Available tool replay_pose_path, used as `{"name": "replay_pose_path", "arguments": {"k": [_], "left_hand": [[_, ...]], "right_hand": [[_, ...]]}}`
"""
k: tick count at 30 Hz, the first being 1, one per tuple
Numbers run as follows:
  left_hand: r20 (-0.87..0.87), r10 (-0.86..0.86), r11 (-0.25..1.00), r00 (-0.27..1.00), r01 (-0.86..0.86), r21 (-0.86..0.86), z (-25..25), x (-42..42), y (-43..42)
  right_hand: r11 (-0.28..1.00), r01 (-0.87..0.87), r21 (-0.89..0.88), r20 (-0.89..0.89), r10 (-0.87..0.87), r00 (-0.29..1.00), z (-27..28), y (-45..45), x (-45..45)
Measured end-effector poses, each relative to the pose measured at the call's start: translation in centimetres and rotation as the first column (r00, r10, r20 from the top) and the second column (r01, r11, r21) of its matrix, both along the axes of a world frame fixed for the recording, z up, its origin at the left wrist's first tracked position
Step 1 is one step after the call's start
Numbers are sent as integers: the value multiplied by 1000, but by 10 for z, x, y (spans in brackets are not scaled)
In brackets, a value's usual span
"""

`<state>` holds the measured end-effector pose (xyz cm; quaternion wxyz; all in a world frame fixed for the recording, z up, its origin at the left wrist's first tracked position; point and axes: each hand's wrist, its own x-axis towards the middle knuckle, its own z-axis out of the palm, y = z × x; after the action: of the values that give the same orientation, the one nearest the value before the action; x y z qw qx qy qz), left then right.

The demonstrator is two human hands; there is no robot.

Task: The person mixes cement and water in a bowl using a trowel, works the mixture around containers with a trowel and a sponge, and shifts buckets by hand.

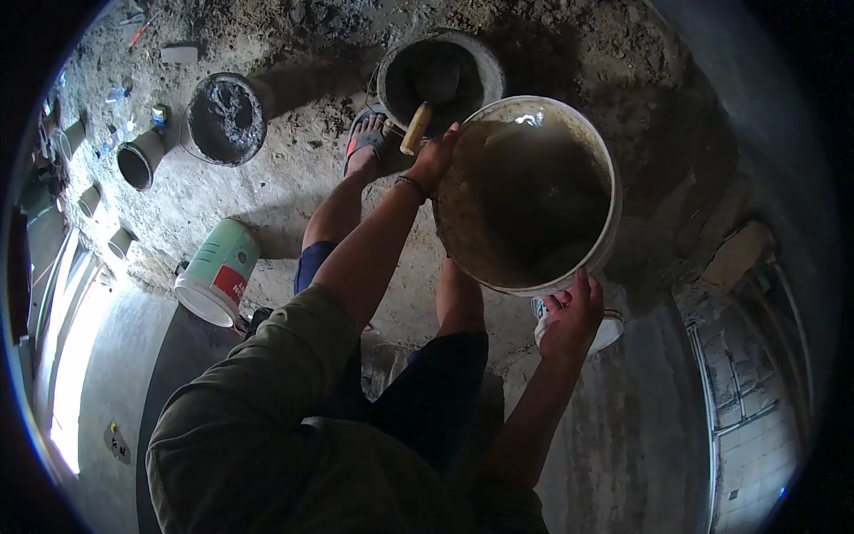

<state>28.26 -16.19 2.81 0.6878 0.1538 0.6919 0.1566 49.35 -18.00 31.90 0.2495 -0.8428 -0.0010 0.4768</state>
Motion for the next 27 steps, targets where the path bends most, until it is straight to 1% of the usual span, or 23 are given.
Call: {"name": "replay_pose_path", "arguments": {"k": [3, 4, 6, 9, 11, 13, 14, 17, 18, 20, 21, 24, 27], "left_hand": [[8, -57, 994, 998, 58, -88, -3, -6, 4], [17, -141, 990, 990, 141, -1, -10, -10, 0], [13, -303, 939, 953, 297, 173, -22, -18, -7], [73, -138, 985, 988, 129, 113, -32, -12, -14], [107, 28, 996, 994, -38, 87, -62, 1, -29], [126, 102, 992, 987, -111, 66, -54, 0, -27], [133, 95, 993, 987, -104, 60, -51, -2, -25], [131, 92, 995, 987, -95, 19, -11, -11, -3], [126, 95, 995, 987, -96, 2, -5, -12, 1], [135, 84, 986, 987, -102, 130, -37, -5, -15], [139, 78, 976, 987, -104, 192, -36, -5, -15], [157, 125, 992, 980, -125, -11, -29, -3, -13], [151, 87, 996, 985, -82, -37, -24, -3, -9]], "right_hand": [[995, -88, -47, 37, 90, 995, 1, 7, -4], [994, -100, -47, 41, 102, 994, 3, 9, -7], [991, -125, -47, 51, 127, 991, 5, 14, -17], [990, -132, -48, 49, 134, 990, 4, 11, -16], [988, -141, -65, 61, 145, 988, 6, 14, -18], [983, -161, -83, 73, 167, 983, 8, 16, -20], [979, -179, -92, 80, 187, 979, 9, 18, -21], [975, -204, -92, 83, 212, 974, 12, 24, -28], [974, -209, -87, 81, 216, 973, 13, 26, -30], [972, -222, -72, 73, 227, 971, 13, 26, -30], [972, -227, -67, 69, 232, 970, 13, 25, -30], [972, -216, -89, 72, 223, 972, 15, 25, -28], [971, -220, -98, 79, 228, 970, 18, 26, -28]]}}
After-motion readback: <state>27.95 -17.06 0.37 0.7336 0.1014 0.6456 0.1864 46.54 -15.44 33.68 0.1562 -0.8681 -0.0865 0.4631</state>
